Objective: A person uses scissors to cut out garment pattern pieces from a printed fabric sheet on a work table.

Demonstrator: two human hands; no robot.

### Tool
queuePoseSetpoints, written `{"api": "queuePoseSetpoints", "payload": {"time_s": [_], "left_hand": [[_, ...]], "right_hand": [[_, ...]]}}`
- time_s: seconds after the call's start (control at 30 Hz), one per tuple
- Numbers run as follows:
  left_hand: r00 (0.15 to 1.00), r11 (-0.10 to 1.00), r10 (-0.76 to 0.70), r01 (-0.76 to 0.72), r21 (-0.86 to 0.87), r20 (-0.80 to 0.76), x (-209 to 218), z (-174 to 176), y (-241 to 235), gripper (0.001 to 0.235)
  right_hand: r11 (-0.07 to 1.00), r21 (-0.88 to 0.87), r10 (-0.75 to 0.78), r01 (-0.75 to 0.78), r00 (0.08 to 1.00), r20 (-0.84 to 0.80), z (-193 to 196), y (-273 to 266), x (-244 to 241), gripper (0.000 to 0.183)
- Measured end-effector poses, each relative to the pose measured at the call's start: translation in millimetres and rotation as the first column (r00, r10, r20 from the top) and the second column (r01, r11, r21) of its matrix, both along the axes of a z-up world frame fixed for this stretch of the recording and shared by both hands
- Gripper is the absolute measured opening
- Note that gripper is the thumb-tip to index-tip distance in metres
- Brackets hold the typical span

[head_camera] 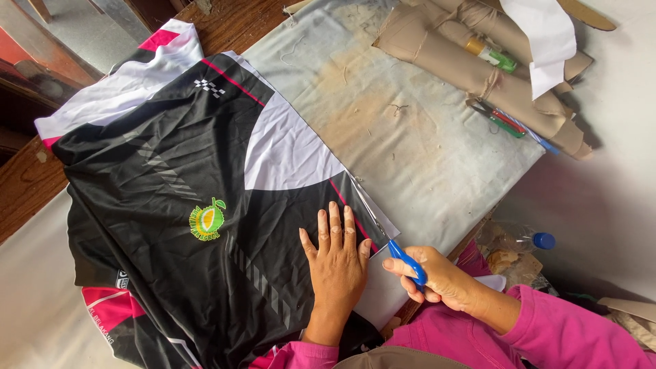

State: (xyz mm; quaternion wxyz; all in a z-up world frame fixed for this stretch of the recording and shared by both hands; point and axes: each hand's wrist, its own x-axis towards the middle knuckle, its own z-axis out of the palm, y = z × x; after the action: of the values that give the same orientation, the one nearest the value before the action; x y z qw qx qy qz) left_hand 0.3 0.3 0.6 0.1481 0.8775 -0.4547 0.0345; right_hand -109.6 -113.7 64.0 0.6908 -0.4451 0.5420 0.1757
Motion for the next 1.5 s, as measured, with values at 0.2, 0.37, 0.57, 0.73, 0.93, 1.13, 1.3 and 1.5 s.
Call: {"api": "queuePoseSetpoints", "payload": {"time_s": [0.2,0.37,0.57,0.73,0.93,1.13,1.3,1.5], "left_hand": [[1.0,1.0,0.001,-0.001,0.004,0.01,-1,-2,0,0.057],[1.0,1.0,0.0,0.0,0.003,0.01,0,-1,0,0.057],[1.0,1.0,0.0,0.0,-0.001,-0.005,0,-3,0,0.057],[1.0,1.0,0.002,-0.002,-0.004,-0.008,-1,-3,0,0.057],[1.0,1.0,0.005,-0.005,-0.006,-0.009,0,-3,1,0.057],[0.999,1.0,0.0,0.0,-0.01,-0.036,1,-4,0,0.057],[0.979,1.0,-0.022,0.022,-0.001,-0.205,-3,-12,1,0.058],[0.98,0.995,-0.044,0.06,0.075,-0.196,-1,-5,1,0.06]], "right_hand": [[0.999,-0.036,0.024,-0.023,1.0,0.012,-2,-2,7,0.031],[0.997,-0.059,0.048,-0.048,0.999,-0.001,2,-3,9,0.032],[0.999,-0.026,0.035,-0.035,0.999,-0.017,10,-4,18,0.028],[0.999,-0.037,0.028,-0.03,0.999,-0.038,6,-6,23,0.032],[0.996,-0.07,0.058,-0.061,0.997,-0.042,2,-7,23,0.032],[0.998,-0.042,0.035,-0.035,0.999,-0.004,4,-10,28,0.032],[0.994,-0.086,-0.058,0.074,0.983,0.177,-8,-10,20,0.035],[0.913,-0.352,-0.117,0.205,0.96,0.256,-2,-35,-8,0.034]]}}
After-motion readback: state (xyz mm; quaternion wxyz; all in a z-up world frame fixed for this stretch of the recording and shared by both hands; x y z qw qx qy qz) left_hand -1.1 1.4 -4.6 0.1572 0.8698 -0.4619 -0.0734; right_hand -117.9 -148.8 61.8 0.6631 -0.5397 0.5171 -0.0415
